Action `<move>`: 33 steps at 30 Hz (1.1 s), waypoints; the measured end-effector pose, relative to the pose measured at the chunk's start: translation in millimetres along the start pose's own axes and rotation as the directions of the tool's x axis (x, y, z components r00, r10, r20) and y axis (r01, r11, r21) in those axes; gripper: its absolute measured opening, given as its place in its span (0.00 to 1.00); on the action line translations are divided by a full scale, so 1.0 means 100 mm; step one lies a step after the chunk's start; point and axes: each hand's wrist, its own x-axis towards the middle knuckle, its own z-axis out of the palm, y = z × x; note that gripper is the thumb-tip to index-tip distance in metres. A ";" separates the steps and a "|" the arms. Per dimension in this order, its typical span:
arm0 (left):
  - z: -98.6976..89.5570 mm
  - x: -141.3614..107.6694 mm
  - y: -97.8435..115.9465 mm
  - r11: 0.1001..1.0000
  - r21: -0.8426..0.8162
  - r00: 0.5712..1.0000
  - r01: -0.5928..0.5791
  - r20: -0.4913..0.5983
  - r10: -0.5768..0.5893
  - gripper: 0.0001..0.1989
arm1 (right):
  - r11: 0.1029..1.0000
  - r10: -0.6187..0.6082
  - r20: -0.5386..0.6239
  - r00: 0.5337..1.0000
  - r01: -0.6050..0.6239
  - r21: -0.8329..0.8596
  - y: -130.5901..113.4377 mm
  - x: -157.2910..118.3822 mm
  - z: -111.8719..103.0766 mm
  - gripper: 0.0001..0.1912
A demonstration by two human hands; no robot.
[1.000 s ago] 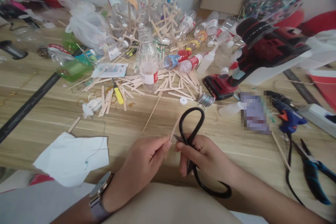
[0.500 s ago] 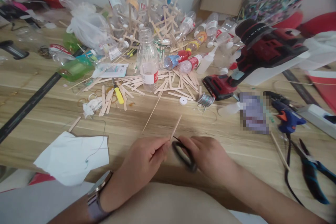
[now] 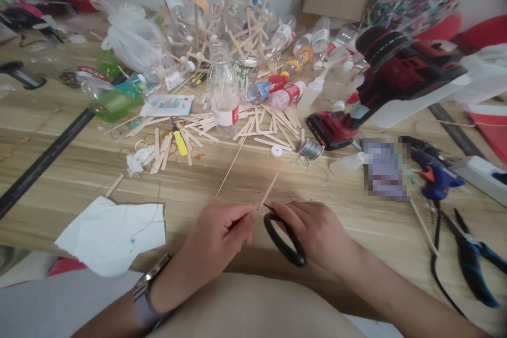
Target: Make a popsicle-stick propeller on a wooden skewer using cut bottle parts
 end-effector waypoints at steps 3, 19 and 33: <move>0.01 0.02 0.01 0.937 -0.312 0.987 0.159 0.064 -0.146 0.17 | 0.999 0.020 -0.057 0.998 -0.018 0.037 -0.02 0.01 0.01 0.14; 0.10 0.04 -0.01 0.664 -0.735 0.988 0.139 0.054 -0.146 0.16 | 0.916 0.260 -0.099 0.961 -0.212 0.341 -0.20 -0.07 0.03 0.14; 0.10 -0.08 0.10 0.996 0.044 0.962 -0.078 -0.260 0.087 0.11 | 0.961 0.213 -0.183 0.960 -0.172 0.215 -0.33 0.01 0.02 0.15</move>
